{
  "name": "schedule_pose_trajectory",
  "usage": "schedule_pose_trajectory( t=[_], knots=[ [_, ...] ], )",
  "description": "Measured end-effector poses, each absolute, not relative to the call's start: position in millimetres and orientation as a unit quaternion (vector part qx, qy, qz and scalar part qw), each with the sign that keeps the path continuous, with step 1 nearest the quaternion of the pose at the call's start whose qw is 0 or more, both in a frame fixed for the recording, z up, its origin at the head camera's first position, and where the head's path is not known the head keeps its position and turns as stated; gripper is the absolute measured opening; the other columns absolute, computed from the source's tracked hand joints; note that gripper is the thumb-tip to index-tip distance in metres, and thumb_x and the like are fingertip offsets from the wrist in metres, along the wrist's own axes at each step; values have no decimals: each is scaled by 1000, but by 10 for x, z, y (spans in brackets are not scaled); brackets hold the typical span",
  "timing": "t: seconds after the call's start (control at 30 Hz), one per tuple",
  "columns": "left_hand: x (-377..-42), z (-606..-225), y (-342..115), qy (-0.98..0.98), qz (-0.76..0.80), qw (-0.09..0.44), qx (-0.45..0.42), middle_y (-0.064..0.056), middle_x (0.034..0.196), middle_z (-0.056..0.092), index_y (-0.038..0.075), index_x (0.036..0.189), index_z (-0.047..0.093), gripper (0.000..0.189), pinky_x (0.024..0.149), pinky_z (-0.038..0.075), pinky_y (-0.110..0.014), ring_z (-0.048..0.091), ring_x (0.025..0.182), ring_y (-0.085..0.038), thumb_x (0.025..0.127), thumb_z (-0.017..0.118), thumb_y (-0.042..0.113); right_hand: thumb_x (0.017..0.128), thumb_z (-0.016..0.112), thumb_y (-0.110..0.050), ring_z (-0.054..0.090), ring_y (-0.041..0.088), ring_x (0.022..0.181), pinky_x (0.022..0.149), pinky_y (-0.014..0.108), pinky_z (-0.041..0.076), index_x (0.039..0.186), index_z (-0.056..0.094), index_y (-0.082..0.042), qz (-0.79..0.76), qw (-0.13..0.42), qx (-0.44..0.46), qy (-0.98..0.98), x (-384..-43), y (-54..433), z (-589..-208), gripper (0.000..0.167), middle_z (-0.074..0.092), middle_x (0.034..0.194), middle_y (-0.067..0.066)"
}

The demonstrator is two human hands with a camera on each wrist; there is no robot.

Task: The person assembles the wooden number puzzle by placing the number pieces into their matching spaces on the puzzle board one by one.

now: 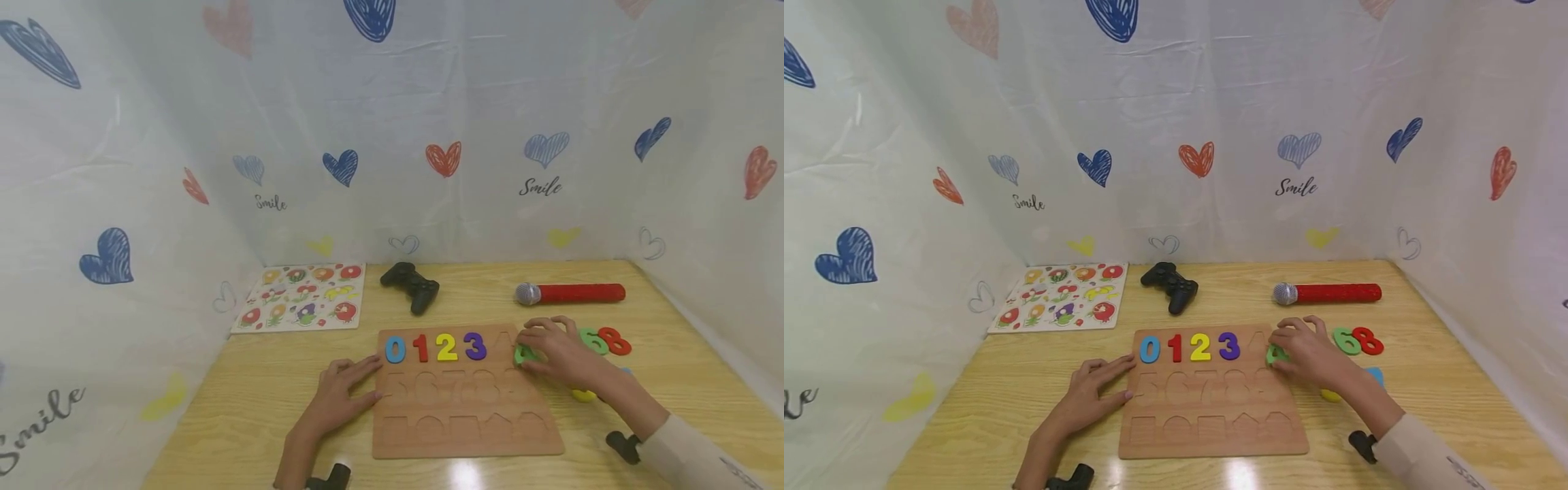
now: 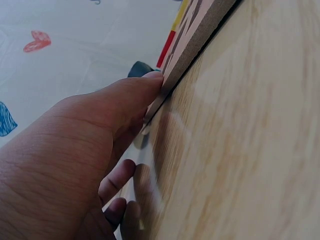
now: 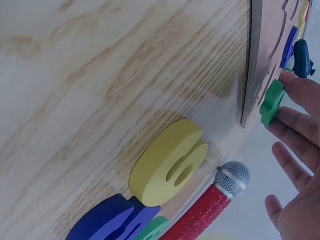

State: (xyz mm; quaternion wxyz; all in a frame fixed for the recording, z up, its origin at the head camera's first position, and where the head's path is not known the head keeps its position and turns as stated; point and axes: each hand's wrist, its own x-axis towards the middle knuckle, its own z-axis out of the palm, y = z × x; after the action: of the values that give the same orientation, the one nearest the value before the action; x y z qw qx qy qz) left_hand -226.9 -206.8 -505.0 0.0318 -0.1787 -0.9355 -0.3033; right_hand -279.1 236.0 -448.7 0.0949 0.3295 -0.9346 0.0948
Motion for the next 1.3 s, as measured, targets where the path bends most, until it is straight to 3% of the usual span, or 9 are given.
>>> schedule_pose_trajectory(
  t=[0.73,1.3],
  knots=[
    [-2281,-5065,-2071,-936,-296,38,-185,16,150,47,31,142,58,55,97,29,-55,39,121,-21,92,67,50,81,84,-24,50,37,121,97,66,22,114,74,-7,101,87,327,-935,-2943,2237,-4548,38,71,114,9],
    [-2265,-5048,-2060,-936,-304,31,-176,18,151,46,32,142,58,55,95,30,-51,37,120,-18,92,66,52,82,83,-26,51,35,119,97,67,24,107,75,-11,78,88,323,-939,-3031,2142,-4567,30,73,107,3]
  ],
)
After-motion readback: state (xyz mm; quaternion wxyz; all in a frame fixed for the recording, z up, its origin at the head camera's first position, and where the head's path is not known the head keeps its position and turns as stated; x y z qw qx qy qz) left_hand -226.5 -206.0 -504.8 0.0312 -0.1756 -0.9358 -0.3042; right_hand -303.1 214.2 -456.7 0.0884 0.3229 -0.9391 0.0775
